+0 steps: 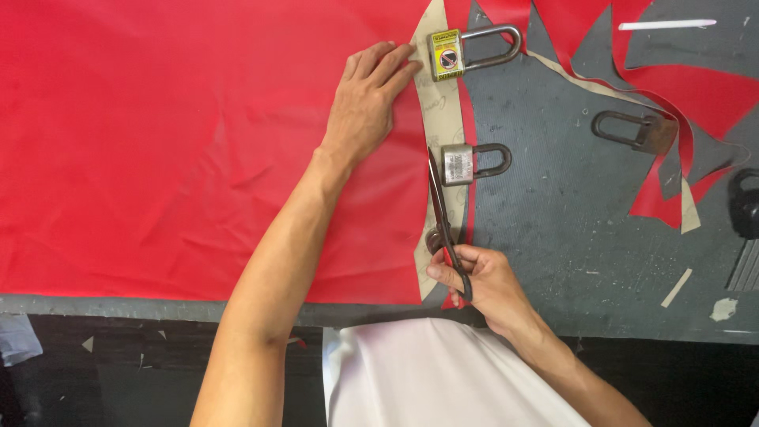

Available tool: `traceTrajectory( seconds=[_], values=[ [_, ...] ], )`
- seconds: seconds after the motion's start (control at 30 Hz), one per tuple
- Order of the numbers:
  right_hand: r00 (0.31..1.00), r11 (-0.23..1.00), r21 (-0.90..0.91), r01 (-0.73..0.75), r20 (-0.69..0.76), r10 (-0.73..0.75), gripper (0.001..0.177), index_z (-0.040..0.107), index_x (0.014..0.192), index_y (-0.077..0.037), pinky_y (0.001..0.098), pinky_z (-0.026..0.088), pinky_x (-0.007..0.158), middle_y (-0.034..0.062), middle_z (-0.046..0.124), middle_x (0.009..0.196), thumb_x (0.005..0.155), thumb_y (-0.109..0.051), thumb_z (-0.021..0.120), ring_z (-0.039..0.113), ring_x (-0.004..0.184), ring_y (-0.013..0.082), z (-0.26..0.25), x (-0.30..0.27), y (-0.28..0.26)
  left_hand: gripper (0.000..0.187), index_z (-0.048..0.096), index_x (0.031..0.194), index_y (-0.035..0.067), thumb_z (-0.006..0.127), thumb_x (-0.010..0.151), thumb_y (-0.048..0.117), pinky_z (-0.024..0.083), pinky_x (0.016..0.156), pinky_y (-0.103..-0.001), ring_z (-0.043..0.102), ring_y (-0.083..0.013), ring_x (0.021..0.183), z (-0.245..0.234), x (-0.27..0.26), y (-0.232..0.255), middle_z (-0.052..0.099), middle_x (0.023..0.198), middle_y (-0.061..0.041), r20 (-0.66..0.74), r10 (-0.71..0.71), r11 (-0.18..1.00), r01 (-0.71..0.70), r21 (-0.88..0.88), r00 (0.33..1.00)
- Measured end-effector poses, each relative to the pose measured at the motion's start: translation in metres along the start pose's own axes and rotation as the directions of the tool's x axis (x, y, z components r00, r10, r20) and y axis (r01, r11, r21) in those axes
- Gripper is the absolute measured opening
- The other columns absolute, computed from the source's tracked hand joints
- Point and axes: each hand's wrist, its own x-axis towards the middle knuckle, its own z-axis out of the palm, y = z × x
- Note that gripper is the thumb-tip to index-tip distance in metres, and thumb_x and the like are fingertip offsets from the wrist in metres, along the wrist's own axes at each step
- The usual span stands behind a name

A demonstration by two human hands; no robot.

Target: The person cuts a large red sheet of paper using scissors, following a paper template secured with a padlock. They trace the template outline with a white marker, then cut along the marked lines to produce a shaped piece of red paper.

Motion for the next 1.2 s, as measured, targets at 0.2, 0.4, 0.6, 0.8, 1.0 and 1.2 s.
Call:
traceTrajectory(
  seconds=[0.2,0.4,0.6,0.8,1.0,1.2],
  values=[
    [1.0,1.0,-0.021,0.009,-0.012,-0.009,0.027,0.077,0.095,-0.001,0.0222,0.041,0.045,0.0009,0.063,0.066,0.08,-0.021,0.084,0.052,0.05,0.0065,-0.002,0.004,-0.002,0.039,0.067,0.133,0.006,0.061,0.095,-0.001,0.042,0.112,-0.043,0.052,-0.0283,0.133,0.001,-0.002,-0.003,0.059,0.145,-0.005,-0.023,0.04,0.998,-0.039,0.04,0.999],
    [0.999,0.998,-0.037,0.048,-0.009,-0.048,0.025,0.077,0.095,-0.001,0.022,0.04,0.045,0.0004,0.064,0.067,0.079,-0.019,0.085,0.051,0.051,0.0055,-0.001,0.004,-0.003,0.041,0.065,0.134,0.006,0.06,0.094,-0.002,0.042,0.112,-0.043,0.051,-0.0287,0.137,-0.001,-0.003,-0.002,0.056,0.151,-0.003,-0.002,0.044,0.997,-0.044,0.069,0.999],
    [0.997,0.998,0.023,0.065,0.027,-0.066,0.027,0.075,0.094,0.0,0.0217,0.043,0.047,0.0004,0.067,0.07,0.081,-0.022,0.084,0.052,0.052,0.006,-0.005,0.012,-0.011,0.043,0.065,0.135,0.007,0.06,0.093,-0.004,0.043,0.112,-0.044,0.051,-0.0284,0.137,-0.002,-0.002,0.001,0.057,0.15,-0.002,0.011,0.014,0.998,-0.015,0.054,1.0],
    [0.997,0.997,-0.005,0.075,0.004,-0.075,0.027,0.075,0.095,0.0,0.0225,0.041,0.045,0.0009,0.067,0.07,0.08,-0.021,0.084,0.051,0.051,0.0064,-0.003,0.013,-0.012,0.044,0.065,0.135,0.008,0.061,0.093,-0.004,0.043,0.112,-0.044,0.05,-0.0281,0.137,-0.002,-0.003,-0.001,0.057,0.15,-0.003,0.012,0.012,0.999,-0.012,0.041,1.0],
    [0.993,0.993,-0.009,0.114,0.045,-0.113,0.026,0.076,0.097,-0.001,0.0213,0.044,0.048,0.0011,0.069,0.072,0.083,-0.022,0.082,0.054,0.052,0.0061,-0.01,0.023,-0.026,0.044,0.064,0.135,0.008,0.061,0.092,-0.003,0.042,0.112,-0.044,0.05,-0.0286,0.137,-0.002,-0.002,0.0,0.057,0.15,-0.002,0.008,0.017,0.999,-0.017,0.048,1.0],
    [0.99,0.99,-0.035,0.136,0.043,-0.134,0.025,0.076,0.096,0.0,0.0247,0.044,0.046,0.003,0.067,0.07,0.083,-0.021,0.081,0.053,0.051,0.0074,-0.007,0.027,-0.03,0.043,0.065,0.133,0.008,0.062,0.092,-0.003,0.042,0.113,-0.043,0.051,-0.0275,0.136,-0.002,-0.001,0.002,0.057,0.149,-0.001,0.005,-0.002,0.999,0.001,0.05,1.0]
  ],
)
